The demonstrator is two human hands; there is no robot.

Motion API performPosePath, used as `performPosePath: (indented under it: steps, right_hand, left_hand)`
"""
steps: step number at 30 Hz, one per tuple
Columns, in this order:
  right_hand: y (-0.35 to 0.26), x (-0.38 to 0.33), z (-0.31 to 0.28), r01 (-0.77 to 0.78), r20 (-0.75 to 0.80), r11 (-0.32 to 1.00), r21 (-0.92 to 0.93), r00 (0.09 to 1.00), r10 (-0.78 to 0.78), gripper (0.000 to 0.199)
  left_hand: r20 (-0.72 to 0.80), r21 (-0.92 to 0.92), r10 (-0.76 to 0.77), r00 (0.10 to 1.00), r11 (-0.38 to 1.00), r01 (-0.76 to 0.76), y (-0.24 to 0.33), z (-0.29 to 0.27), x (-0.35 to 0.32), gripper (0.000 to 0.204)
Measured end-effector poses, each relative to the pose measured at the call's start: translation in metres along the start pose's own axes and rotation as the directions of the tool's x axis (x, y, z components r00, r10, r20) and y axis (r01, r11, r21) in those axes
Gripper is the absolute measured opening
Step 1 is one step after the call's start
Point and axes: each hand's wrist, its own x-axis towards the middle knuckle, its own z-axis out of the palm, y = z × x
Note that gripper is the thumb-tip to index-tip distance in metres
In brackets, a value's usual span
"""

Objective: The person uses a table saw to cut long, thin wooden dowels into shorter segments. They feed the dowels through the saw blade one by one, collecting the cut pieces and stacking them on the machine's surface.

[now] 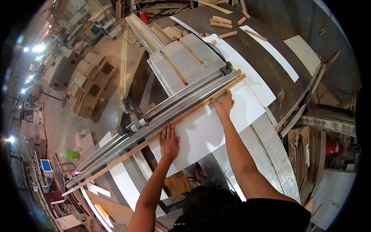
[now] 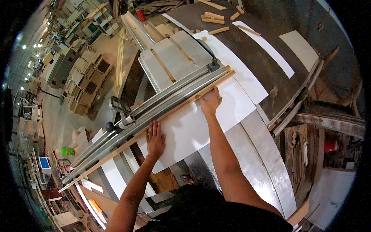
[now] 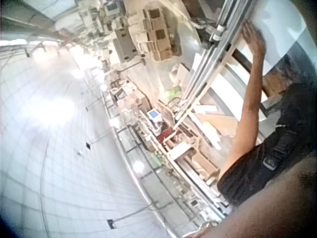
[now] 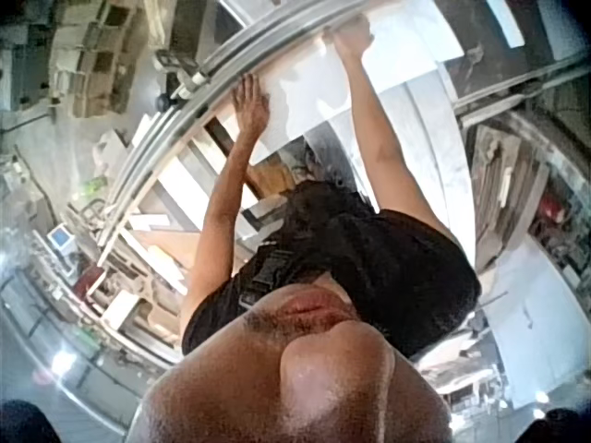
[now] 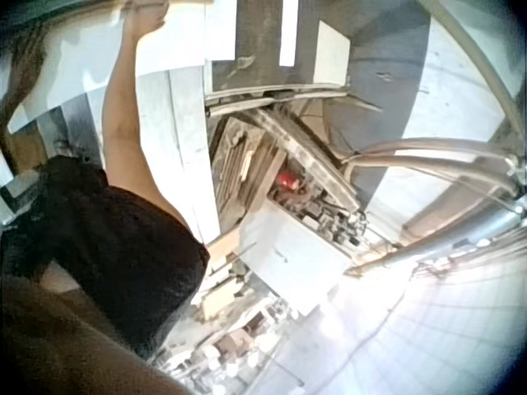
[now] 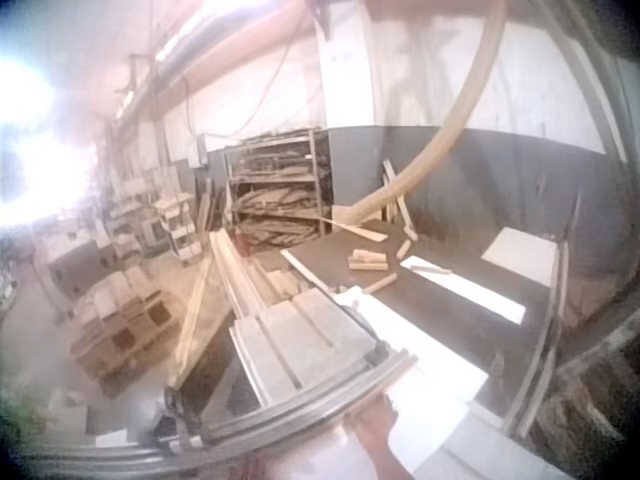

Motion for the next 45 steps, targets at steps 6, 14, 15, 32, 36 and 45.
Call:
performPosePath:
  steps: [6, 14, 15, 32, 36, 45]
  right_hand:
    - [-0.008, -0.016, -0.008, 0.047, -0.082, 0.999, 0.007, 0.996, -0.046, 0.083]
    - [-0.005, -0.020, 0.000, -0.007, -0.080, 0.999, 0.038, 0.997, 0.010, 0.084]
    - [-0.002, -0.018, 0.000, 0.016, -0.062, 0.999, 0.031, 0.998, -0.014, 0.084]
    - [-0.016, -0.013, 0.009, -0.039, -0.089, 0.970, -0.238, 0.996, 0.018, 0.075]
    - [-0.015, -0.005, 0.005, -0.098, -0.090, 0.958, -0.269, 0.993, 0.076, 0.075]
    - [-0.002, 0.017, 0.007, -0.125, -0.104, 0.945, -0.303, 0.990, 0.097, 0.074]
  left_hand:
    - [-0.076, -0.041, 0.009, 0.997, 0.999, -0.012, -0.011, -0.010, -0.003, 0.039]
    - [-0.003, -0.247, 0.022, 1.000, 0.969, -0.022, -0.024, -0.022, 0.029, 0.013]
    - [-0.002, -0.253, 0.047, 0.999, 0.966, -0.046, -0.025, -0.023, 0.030, 0.014]
    - [-0.237, 0.144, 0.188, 0.953, 0.977, -0.157, -0.051, -0.023, 0.038, 0.065]
    - [-0.068, 0.058, 0.156, 0.985, 0.987, -0.153, -0.042, -0.041, 0.058, 0.082]
    - [-0.032, 0.015, 0.048, 0.998, 0.999, -0.048, -0.034, -0.040, 0.062, 0.081]
